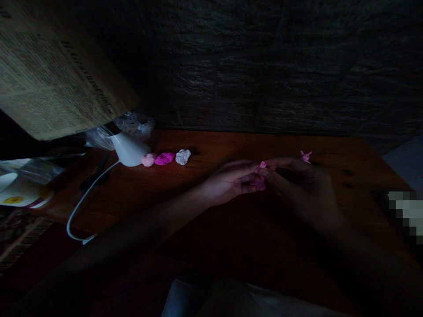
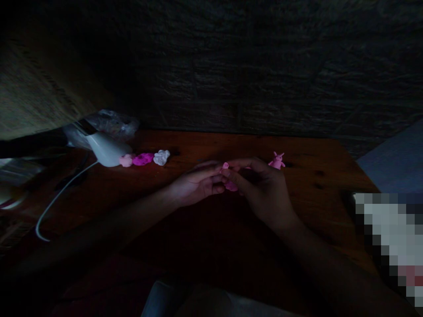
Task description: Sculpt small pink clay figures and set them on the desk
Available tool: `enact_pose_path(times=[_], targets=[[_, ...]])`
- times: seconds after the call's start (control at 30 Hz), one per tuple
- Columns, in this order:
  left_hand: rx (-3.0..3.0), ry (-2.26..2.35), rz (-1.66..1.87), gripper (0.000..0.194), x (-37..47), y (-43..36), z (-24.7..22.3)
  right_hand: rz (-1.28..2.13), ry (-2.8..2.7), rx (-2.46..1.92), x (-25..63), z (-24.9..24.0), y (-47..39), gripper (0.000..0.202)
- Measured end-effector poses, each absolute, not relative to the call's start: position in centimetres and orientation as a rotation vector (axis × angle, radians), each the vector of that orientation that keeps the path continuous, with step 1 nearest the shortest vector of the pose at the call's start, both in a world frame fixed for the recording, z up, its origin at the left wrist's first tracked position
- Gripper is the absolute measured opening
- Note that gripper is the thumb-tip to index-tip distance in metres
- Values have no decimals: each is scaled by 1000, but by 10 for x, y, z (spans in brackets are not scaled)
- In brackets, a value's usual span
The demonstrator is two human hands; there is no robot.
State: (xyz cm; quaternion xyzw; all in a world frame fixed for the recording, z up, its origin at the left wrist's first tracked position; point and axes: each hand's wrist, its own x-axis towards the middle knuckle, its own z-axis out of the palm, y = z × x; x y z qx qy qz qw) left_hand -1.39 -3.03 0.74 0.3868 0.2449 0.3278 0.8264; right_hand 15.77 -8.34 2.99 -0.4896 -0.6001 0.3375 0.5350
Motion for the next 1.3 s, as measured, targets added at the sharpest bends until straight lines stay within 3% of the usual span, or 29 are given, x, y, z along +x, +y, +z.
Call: enact_pose_path(times=[0.17, 0.6, 0.97, 1.13, 1.3], targets=[[916, 524, 750, 31, -13, -31, 8, 811, -1414, -1178, 158, 31, -84, 24], [903, 523, 726, 41, -12, -34, 8, 796, -1441, -1150, 158, 32, -84, 25], [983, 521, 795, 32, -13, -34, 7, 824, -1476, -1118, 158, 29, -84, 23], [1271, 611, 859, 39, -17, -24, 5, 844, -1439, -1173, 170, 39, -78, 27], [1782, 750, 1055, 25, -23, -14, 0, 1038, -1758, -1227, 199, 49, -70, 30]])
